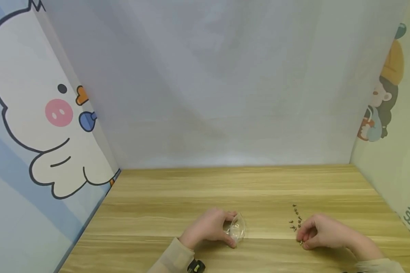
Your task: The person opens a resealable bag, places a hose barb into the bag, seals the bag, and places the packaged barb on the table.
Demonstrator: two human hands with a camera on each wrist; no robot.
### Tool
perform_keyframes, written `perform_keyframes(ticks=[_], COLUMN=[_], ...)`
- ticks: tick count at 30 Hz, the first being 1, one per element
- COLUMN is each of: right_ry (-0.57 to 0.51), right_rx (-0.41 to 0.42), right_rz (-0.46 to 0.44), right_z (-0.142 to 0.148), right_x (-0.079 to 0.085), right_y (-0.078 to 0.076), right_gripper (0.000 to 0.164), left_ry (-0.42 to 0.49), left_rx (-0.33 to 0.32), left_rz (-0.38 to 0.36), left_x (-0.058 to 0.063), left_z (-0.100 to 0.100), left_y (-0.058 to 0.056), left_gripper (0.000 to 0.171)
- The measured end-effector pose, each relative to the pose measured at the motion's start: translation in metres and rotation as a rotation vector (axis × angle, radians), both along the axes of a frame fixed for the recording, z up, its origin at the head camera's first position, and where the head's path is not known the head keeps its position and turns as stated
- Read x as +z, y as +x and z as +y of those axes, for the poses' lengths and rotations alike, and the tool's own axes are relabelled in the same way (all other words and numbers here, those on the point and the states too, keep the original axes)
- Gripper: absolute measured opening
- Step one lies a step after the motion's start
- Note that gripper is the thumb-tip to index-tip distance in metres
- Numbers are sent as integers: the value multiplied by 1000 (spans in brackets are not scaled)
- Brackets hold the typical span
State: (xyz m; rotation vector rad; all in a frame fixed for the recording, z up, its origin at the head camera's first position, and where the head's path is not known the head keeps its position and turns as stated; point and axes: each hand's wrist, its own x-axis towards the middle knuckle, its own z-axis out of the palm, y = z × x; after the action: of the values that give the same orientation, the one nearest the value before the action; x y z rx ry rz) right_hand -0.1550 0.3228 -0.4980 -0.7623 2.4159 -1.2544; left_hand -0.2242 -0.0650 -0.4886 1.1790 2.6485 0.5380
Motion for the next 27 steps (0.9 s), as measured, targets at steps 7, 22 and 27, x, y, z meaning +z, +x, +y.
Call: perform_keyframes(ticks=[7, 22, 27], right_ry=[10, 3, 9], right_rx=[-7, 4, 12], right_rz=[-15, -13, 5], right_z=[0, 0, -1], right_x=[0, -2, -1], right_y=[-1, -3, -3], right_gripper=[13, 10, 10], left_ry=[-1, 2, 2], left_rx=[7, 15, 14], left_rz=[-8, -15, -14], left_x=[0, -3, -4], left_z=[0, 0, 0], left_y=[0, -1, -2], left_gripper=[77, 77, 79])
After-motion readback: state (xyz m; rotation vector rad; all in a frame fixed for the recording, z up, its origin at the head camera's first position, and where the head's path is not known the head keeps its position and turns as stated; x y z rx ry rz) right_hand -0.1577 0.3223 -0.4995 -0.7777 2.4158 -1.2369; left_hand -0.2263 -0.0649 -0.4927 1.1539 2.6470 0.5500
